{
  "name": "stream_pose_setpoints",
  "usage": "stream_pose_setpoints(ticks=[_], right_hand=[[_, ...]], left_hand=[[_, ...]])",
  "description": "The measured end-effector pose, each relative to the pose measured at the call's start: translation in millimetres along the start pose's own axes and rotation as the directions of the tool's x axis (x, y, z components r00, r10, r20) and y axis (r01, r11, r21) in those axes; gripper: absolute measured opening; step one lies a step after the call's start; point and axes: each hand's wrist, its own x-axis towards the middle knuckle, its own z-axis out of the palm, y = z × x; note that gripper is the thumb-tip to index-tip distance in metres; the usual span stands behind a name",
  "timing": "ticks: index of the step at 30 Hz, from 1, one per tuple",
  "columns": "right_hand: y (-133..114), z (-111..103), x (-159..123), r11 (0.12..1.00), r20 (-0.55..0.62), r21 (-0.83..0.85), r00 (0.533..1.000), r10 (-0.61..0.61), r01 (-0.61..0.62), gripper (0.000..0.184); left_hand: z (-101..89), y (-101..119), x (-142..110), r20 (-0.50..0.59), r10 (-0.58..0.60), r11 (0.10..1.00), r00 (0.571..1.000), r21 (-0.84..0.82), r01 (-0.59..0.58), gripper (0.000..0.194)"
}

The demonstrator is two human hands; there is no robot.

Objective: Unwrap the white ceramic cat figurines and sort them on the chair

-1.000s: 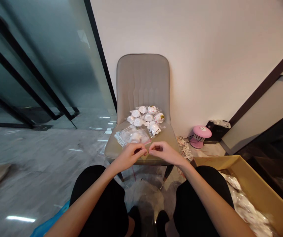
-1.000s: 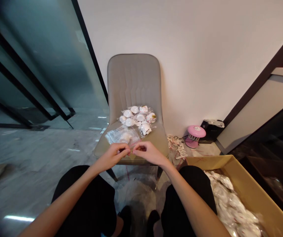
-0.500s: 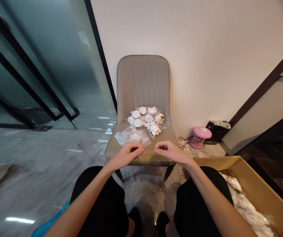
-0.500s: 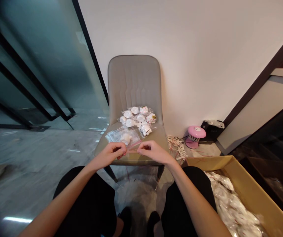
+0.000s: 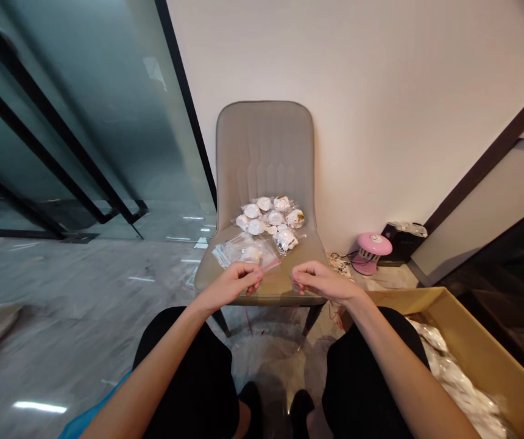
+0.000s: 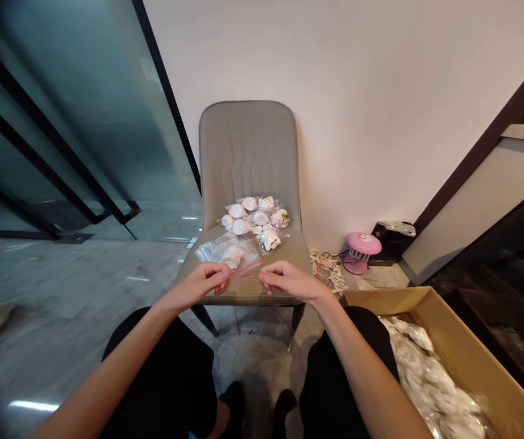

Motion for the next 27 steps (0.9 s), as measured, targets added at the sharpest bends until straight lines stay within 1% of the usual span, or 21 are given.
stream_pose_setpoints(ticks=[4, 9, 12, 16, 20, 27], right_hand=[[1.9, 0.1, -1.2, 0.990, 0.035, 0.137, 0.999, 0.003, -0.008, 0.049], [2.6, -0.8, -2.2, 0.974, 0.070, 0.226, 0.997, -0.019, 0.003, 0.046], [3.1, -2.5, -3.1, 0.972, 0.092, 0.235, 0.995, -0.029, 0.006, 0.043], [2.9, -3.9, -4.9, 0.968, 0.157, 0.251, 0.986, -0.050, 0.009, 0.038], [1.6, -2.5, -5.8, 0.960, 0.206, 0.281, 0.976, -0.067, 0.006, 0.036], [1.0, -3.6, -5.2, 0.971, 0.207, 0.239, 0.977, -0.046, -0.005, 0.042]], left_hand=[[0.2, 0.0, -0.7, 0.014, -0.003, 0.999, 1.000, -0.045, 0.004, 0.048], [-0.4, 0.0, -2.1, 0.037, 0.016, 0.988, 0.999, -0.151, -0.010, 0.046], [-0.8, -1.1, -3.3, 0.058, 0.035, 0.973, 0.998, -0.230, -0.021, 0.042], [-0.7, -2.3, -4.5, 0.084, 0.043, 0.957, 0.996, -0.289, -0.017, 0.036], [0.1, -1.4, -4.9, 0.102, 0.044, 0.950, 0.994, -0.311, -0.010, 0.037], [-1.7, -0.3, -6.1, 0.097, 0.022, 0.952, 0.995, -0.305, 0.009, 0.037]])
